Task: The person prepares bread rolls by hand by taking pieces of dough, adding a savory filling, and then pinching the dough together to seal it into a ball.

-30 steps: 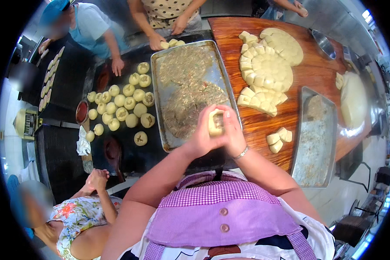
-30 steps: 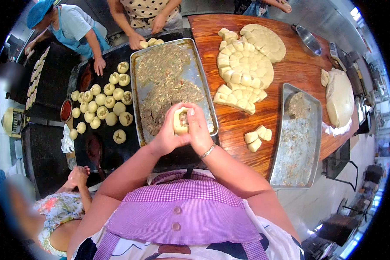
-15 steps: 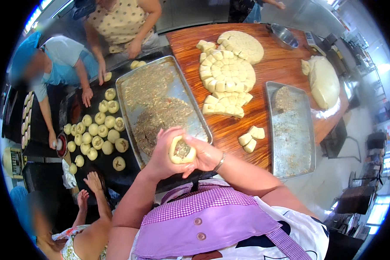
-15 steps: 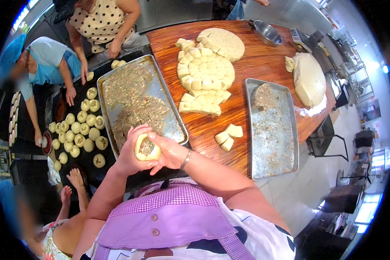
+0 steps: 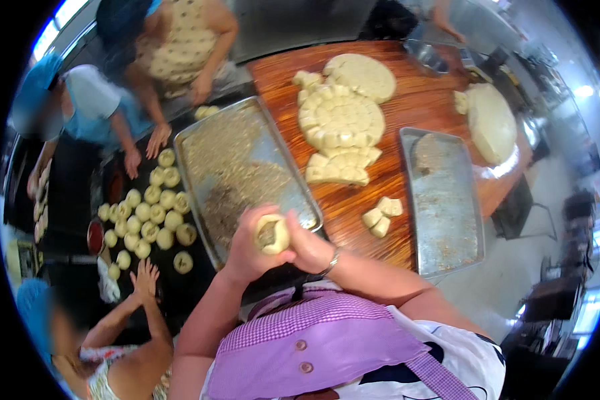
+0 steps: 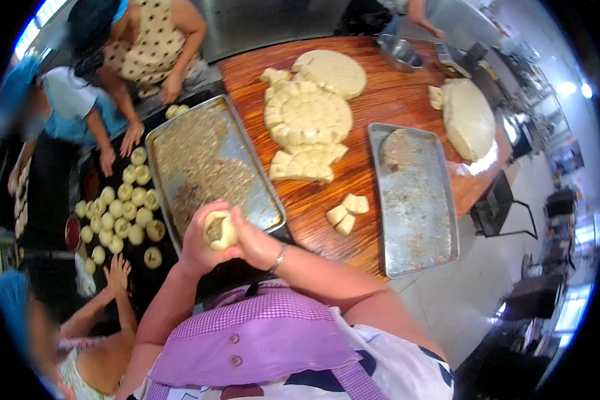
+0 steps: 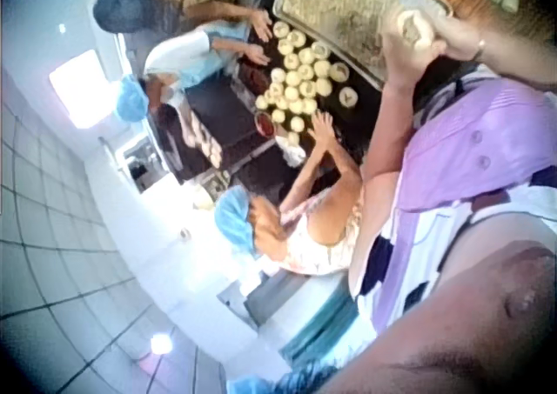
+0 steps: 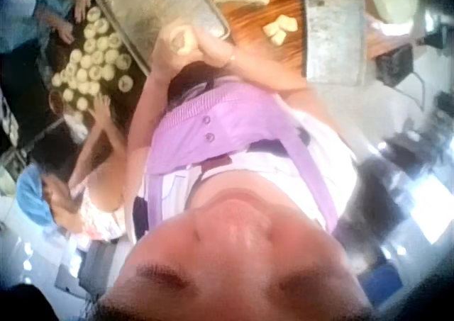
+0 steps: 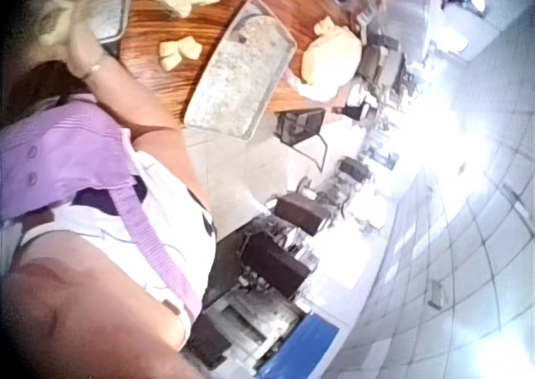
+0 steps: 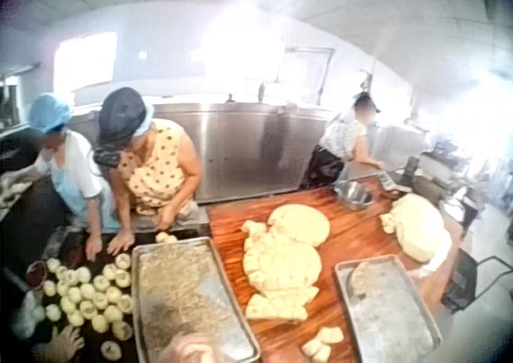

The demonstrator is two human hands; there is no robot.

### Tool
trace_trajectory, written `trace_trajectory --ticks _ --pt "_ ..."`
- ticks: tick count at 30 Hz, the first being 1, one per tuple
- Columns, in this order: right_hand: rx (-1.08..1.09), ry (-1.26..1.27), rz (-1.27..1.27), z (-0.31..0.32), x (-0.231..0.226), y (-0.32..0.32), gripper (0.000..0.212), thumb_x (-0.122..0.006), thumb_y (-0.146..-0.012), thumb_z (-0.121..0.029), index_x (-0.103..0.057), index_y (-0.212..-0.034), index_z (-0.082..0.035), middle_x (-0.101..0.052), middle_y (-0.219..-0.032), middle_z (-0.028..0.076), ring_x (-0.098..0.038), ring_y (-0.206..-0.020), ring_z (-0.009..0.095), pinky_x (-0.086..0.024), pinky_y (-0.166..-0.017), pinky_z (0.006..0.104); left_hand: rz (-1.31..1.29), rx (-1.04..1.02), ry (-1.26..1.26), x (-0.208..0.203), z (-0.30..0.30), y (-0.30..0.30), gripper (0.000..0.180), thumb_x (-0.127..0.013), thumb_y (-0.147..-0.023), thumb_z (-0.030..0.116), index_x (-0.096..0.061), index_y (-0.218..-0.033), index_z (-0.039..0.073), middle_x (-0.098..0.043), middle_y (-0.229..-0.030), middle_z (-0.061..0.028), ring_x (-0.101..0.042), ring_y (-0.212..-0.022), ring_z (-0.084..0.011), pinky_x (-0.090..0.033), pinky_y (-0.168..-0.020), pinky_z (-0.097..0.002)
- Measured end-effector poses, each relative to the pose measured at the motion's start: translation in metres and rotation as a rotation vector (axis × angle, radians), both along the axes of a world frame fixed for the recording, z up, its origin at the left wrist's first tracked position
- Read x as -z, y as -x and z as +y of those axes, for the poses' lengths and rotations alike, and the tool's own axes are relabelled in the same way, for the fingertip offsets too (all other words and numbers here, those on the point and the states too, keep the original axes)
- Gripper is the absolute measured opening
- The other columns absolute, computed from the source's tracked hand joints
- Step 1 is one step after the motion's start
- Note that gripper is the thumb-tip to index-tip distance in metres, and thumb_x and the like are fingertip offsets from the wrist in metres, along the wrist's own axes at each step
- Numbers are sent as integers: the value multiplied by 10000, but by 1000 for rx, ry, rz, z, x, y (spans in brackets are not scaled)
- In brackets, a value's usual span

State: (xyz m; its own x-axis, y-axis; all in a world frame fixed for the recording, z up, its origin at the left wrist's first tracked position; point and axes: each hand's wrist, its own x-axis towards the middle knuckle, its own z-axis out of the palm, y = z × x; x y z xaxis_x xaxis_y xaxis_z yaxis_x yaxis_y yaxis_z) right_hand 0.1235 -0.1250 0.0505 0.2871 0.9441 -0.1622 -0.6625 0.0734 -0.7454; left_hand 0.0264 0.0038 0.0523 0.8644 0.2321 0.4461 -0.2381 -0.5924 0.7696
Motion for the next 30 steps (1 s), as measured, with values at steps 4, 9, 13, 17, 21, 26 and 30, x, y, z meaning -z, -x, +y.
trace_trajectory --ticks 4,9,13,17,21,26,30 --pt "-223 8 287 -10 -3 -16 545 -416 -995 -522 -458 -1320 -86 -622 -1103 113 -674 -883 235 -590 -722 385 295 245 193 -32 10 -1 693 -817 -678 274 -529 -1266 47 -583 -1258 -133 -520 -1246 -250 -198 -1159 -473" --pt "-176 -17 248 -1 -2 -16 403 -574 -938 -144 -454 -1314 -62 -594 -1130 113 -649 -986 227 -579 -808 337 288 155 258 -31 9 4 880 -838 -647 260 -412 -1382 33 -476 -1371 -174 -480 -1273 -304 -283 -1126 -451" --pt "-44 11 196 4 0 -13 459 -579 -909 -95 -415 -1335 -49 -569 -1169 107 -613 -1062 205 -541 -896 327 154 -137 -31 -21 4 13 1100 -930 -549 401 -363 -1414 24 -449 -1369 -183 -481 -1233 -360 -322 -1090 -445" --pt "-79 -24 152 7 3 -4 536 -563 -980 -380 -381 -1367 -57 -540 -1270 97 -577 -1165 211 -498 -972 354 121 -98 -90 -11 -2 14 886 -909 -569 425 -526 -1280 61 -544 -1303 -128 -475 -1285 -327 -258 -1129 -493" --pt "-164 76 356 10 -7 -12 647 -326 -995 -591 -459 -1327 -52 -562 -1287 109 -581 -1176 220 -495 -989 371 148 140 77 -26 8 14 646 -852 -661 294 -579 -1199 63 -601 -1223 -117 -512 -1253 -300 -242 -1133 -525" --pt "-39 46 361 20 6 1 493 -438 -1018 -462 -468 -1293 -55 -586 -1192 100 -609 -1095 213 -527 -932 342 118 -213 -66 -1 7 19 838 -822 -697 448 -455 -1321 26 -558 -1276 -144 -522 -1210 -332 -175 -1134 -528" --pt "111 142 54 18 7 9 461 -625 -941 -153 -390 -1324 -55 -540 -1215 81 -559 -1116 165 -499 -939 318 99 -209 -177 -4 -10 14 970 -853 -627 502 -437 -1353 11 -558 -1280 -190 -508 -1231 -370 -254 -1115 -537"
